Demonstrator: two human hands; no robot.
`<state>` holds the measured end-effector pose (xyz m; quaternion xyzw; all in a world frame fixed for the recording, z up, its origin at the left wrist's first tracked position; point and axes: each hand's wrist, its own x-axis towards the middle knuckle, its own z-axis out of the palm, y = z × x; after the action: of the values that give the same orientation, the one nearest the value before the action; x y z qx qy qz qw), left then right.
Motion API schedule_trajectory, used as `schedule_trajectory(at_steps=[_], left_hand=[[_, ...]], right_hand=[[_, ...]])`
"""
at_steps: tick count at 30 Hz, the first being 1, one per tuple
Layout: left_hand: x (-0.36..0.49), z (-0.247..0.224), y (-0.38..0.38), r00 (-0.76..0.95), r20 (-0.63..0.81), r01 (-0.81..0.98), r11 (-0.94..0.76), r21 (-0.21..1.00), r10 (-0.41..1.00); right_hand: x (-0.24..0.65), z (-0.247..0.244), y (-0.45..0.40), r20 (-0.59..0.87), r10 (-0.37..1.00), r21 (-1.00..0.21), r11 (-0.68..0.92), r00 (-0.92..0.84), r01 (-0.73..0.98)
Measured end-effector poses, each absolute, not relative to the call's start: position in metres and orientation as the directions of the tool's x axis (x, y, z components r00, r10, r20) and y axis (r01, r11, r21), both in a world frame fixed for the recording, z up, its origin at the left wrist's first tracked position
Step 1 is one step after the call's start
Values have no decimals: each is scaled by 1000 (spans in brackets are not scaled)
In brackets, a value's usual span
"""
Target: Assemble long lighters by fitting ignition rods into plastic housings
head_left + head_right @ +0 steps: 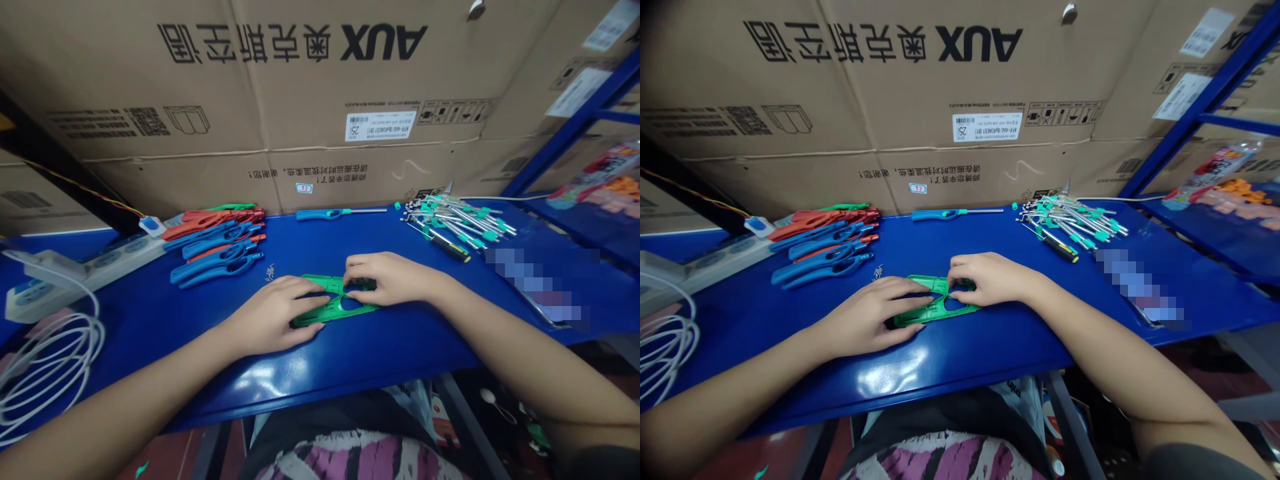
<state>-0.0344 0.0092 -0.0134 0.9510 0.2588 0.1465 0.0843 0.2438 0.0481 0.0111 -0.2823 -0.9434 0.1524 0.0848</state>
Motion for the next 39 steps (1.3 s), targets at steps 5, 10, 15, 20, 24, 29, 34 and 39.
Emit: schedule_trajectory(at_steps=[5, 10, 15, 20, 24, 29, 34, 39], left_hand=[[-34, -10, 6, 833, 183, 489, -850, 197, 521], [-32, -4, 5, 827, 113, 536, -833, 140, 551], [-31, -4, 5, 825, 112, 536, -830, 155, 554], [-32, -4, 5, 819, 137, 534, -827, 176, 558], [-34, -4, 5, 816, 185, 524, -836, 166, 548], [-35, -7, 6, 819, 226, 507, -850, 144, 527], [-36, -8, 5, 818, 234, 506, -851, 140, 525], [-37, -8, 5, 815, 245, 510, -850, 130, 526]], right_hand=[[246, 12, 49, 81, 553, -359, 792, -829, 493], [246, 14, 48, 53, 527, -369, 800, -848, 474], [246, 14, 47, 36, 539, -360, 793, -842, 492], [247, 12, 49, 35, 554, -355, 785, -832, 508], [265, 15, 67, 185, 675, -337, 727, -715, 599], [328, 24, 107, 267, 960, -101, 111, -81, 989], [373, 24, 124, -37, 967, -119, -254, 252, 960], [372, 20, 128, -79, 956, -154, -291, 282, 944]])
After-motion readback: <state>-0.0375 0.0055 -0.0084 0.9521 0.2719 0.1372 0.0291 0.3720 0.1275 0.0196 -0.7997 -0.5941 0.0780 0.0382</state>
